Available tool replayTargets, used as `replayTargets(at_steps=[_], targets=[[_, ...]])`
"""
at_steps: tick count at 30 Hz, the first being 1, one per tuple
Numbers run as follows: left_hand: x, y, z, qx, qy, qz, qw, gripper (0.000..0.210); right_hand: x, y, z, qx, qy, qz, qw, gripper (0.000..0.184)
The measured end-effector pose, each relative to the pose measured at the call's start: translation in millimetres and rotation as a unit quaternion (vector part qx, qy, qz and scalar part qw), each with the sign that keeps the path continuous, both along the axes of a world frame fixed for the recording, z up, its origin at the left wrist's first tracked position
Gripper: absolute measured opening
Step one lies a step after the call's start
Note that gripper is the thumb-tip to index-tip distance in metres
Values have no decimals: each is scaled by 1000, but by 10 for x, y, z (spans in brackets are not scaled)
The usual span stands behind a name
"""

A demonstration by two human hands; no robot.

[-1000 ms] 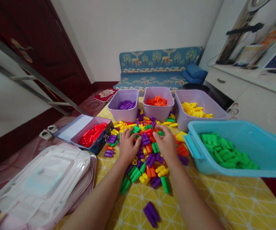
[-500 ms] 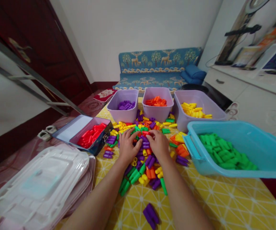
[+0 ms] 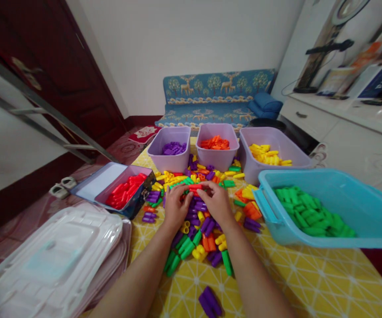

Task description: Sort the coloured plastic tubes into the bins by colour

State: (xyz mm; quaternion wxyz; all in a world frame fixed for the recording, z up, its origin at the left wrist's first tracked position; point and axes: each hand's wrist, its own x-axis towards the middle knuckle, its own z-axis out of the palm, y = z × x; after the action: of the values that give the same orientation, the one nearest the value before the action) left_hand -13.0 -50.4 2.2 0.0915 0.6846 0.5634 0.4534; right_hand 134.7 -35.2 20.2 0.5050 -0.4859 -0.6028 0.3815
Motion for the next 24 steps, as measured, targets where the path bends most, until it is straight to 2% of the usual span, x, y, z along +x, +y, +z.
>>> replayTargets(at_steps=[6, 12, 15, 20, 24], targets=[[3, -5, 29, 2, -17, -1, 1000, 14, 99, -30, 239, -12, 71, -47, 996, 28], [6, 9, 8, -8, -18, -4, 1000, 17, 290, -107, 477, -110, -22, 78, 991, 29], [8, -4, 26, -7, -22, -7, 1000, 16, 290, -108, 451, -130, -15, 72, 989, 26], [19, -69, 114, 12, -35, -12, 999, 19, 186, -30, 264, -123, 41, 24, 991, 26], [32, -56, 90, 28, -49, -30, 998, 19, 106, -9, 164, -112, 54, 53, 991, 31]])
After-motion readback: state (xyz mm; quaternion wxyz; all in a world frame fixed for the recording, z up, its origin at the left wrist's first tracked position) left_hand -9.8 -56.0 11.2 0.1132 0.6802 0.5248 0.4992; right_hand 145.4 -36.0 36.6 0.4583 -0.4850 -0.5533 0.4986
